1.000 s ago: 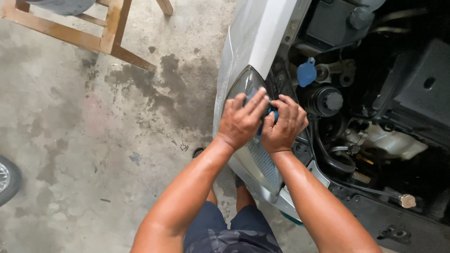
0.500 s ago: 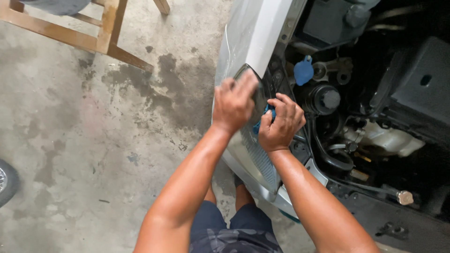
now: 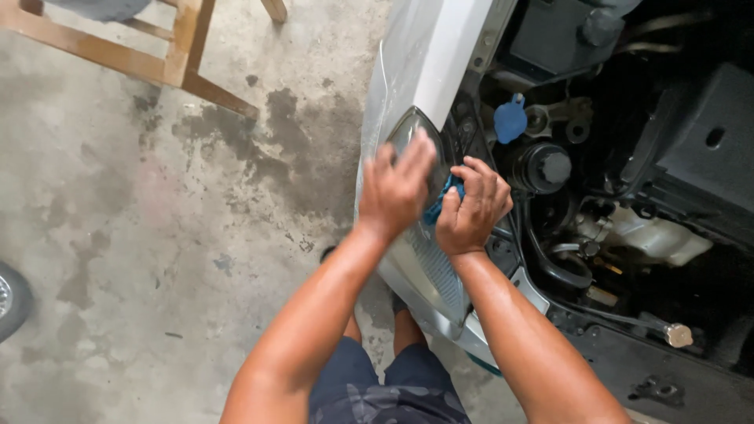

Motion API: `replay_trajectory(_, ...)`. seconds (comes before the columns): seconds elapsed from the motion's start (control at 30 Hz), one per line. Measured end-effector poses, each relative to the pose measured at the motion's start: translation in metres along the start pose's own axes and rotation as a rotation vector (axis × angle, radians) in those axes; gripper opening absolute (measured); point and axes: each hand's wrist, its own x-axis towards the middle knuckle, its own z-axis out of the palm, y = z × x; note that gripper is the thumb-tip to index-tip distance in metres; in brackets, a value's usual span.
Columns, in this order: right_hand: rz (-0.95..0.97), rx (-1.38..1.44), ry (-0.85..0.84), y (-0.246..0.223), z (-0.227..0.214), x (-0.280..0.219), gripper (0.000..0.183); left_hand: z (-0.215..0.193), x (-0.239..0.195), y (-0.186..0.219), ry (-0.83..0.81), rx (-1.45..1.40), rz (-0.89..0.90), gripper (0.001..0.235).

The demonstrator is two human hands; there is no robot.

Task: Restoring a car headlight by sanding it with water and sandpaper.

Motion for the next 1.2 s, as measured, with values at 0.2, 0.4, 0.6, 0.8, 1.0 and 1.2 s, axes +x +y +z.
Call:
replay_trajectory(0.2,0.01,0.052,0.006,0.0,-0.003,-0.002,0.03,-0.004,-0.006,-0.002,-0.004,-0.067,0.145,0.043)
replay_trajectory(0.4,0.001,0.038,0.017,0.001,-0.002,0.001,0.04,-0.002,-0.027,0.009,-0.014,-0.098,0.149,0.049)
replay_trajectory(0.6,-0.012,0.03,0.019,0.002,-0.001,-0.002,0.04,0.012,-0.01,-0.015,-0.013,-0.156,0.127,0.052)
replay_trajectory(0.8,0.006,0.013,0.017,0.003,0.001,-0.001,0.034,-0.006,-0.038,0.017,-0.016,-0.14,-0.097,0.058)
replay_trajectory(1.0,-0.01,0.0,0.028,0.002,0.001,0.001,0.031,0.001,-0.026,0.019,-0.041,-0.2,-0.202,0.061)
replay_trajectory(1.2,-0.007,0.003,0.024,0.002,0.002,-0.001,0.029,0.002,-0.026,0.02,0.018,-0.303,-0.301,0.059)
